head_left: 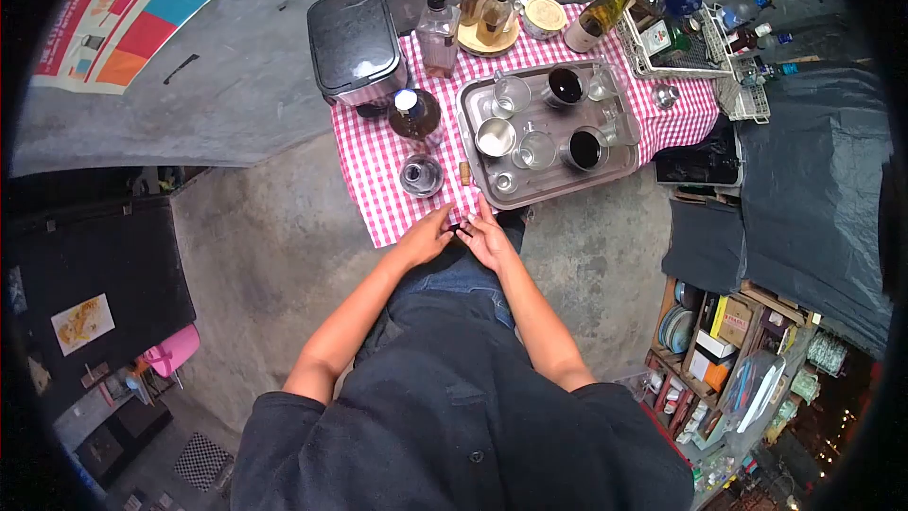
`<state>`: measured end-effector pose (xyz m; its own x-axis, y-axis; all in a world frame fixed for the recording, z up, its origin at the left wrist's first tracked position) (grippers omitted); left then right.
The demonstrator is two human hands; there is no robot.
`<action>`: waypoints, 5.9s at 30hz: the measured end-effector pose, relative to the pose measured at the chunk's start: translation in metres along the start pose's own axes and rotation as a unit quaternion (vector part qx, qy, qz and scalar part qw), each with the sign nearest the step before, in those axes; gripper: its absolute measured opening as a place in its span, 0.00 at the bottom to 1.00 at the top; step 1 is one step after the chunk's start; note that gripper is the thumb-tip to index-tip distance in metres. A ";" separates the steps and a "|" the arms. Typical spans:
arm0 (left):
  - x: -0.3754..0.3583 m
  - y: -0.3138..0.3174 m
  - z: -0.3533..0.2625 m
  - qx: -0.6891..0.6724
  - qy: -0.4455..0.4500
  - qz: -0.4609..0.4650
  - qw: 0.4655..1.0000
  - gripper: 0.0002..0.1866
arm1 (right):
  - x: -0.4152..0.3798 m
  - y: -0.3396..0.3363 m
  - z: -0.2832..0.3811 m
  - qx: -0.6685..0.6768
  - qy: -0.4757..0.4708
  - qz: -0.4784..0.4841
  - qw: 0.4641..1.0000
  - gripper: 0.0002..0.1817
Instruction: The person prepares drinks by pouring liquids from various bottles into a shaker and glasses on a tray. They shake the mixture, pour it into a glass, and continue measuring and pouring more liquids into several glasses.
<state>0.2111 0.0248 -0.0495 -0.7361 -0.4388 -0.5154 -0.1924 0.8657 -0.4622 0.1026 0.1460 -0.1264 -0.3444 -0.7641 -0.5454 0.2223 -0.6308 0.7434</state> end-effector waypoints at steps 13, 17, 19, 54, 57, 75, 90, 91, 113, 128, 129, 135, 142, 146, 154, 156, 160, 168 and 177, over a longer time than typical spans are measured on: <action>0.074 0.015 -0.018 -0.155 -0.114 0.088 0.977 0.40 | -0.001 0.015 -0.010 0.149 -0.076 0.010 0.986 0.46; 0.078 0.013 -0.016 -0.233 -0.155 0.135 0.951 0.39 | -0.001 0.023 -0.009 0.182 -0.087 0.043 0.978 0.47; 0.079 0.019 -0.008 -0.225 -0.166 0.115 0.953 0.38 | 0.000 0.025 -0.010 0.181 -0.082 0.004 0.980 0.47; 0.013 -0.016 0.011 -0.019 -0.064 0.001 0.998 0.21 | 0.039 0.094 0.062 -0.846 -0.262 0.167 0.433 0.23; -0.002 -0.027 0.034 -0.033 -0.094 -0.023 0.995 0.21 | 0.058 0.089 0.057 -0.875 -0.229 0.152 0.399 0.14; -0.007 -0.084 -0.015 -0.039 0.026 -0.226 0.973 0.53 | 0.040 0.133 0.092 -0.873 -0.034 0.224 0.433 0.22; 0.022 -0.071 -0.018 -0.168 0.032 -0.276 0.946 0.40 | -0.046 0.246 0.137 -0.603 -0.262 0.255 0.709 0.19; 0.020 -0.071 -0.019 -0.163 0.045 -0.284 0.944 0.39 | -0.051 0.251 0.140 -0.604 -0.262 0.255 0.708 0.19; -0.089 -0.153 -0.146 -0.011 0.101 -0.158 0.982 0.38 | -0.140 0.322 0.228 -0.655 -0.437 0.353 0.505 0.28; -0.031 -0.104 -0.277 -0.073 0.158 -0.026 0.984 0.43 | -0.138 0.273 0.353 -0.492 -0.548 0.350 0.578 0.15; -0.028 -0.099 -0.285 -0.082 0.163 0.002 0.983 0.44 | -0.136 0.267 0.364 -0.483 -0.553 0.354 0.579 0.15; -0.009 -0.080 -0.321 -0.056 0.138 0.008 0.989 0.42 | -0.128 0.260 0.441 -0.571 -0.480 0.434 0.506 0.21; -0.003 -0.057 -0.352 -0.007 0.055 -0.089 0.995 0.41 | -0.110 0.249 0.475 -0.627 -0.456 0.459 0.434 0.21; -0.001 -0.043 -0.359 0.010 0.062 -0.118 0.991 0.41 | -0.108 0.245 0.485 -0.633 -0.434 0.487 0.417 0.29; 0.003 -0.021 -0.364 0.018 0.059 -0.144 0.988 0.42 | -0.117 0.229 0.491 -0.635 -0.360 0.513 0.453 0.29; 0.006 -0.019 -0.362 0.003 0.062 -0.140 0.988 0.42 | -0.116 0.227 0.490 -0.714 -0.319 0.480 0.396 0.27; 0.006 -0.021 -0.357 -0.004 0.054 -0.130 0.990 0.43 | -0.127 0.240 0.485 -0.602 -0.361 0.452 0.550 0.24; -0.008 -0.040 -0.330 -0.009 0.063 -0.106 0.992 0.42 | -0.122 0.247 0.449 -0.628 -0.358 0.436 0.536 0.28; -0.035 -0.078 -0.271 -0.004 0.064 -0.110 0.992 0.43 | -0.122 0.276 0.373 -0.693 -0.356 0.399 0.484 0.18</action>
<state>0.0758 0.0386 0.2005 -0.7521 -0.5838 -0.3057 -0.3632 0.7543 -0.5469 -0.1340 0.1157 0.2895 0.2372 -0.9100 0.3400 0.7723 -0.0357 -0.6343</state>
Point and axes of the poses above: each hand's wrist, its own x-axis towards the middle knuckle, its own y-axis out of the palm, z = x × y, the point moved 4 cm from there along x, towards the middle knuckle, and after that the axes turned 10 degrees about -y, right-handed, at the moved point
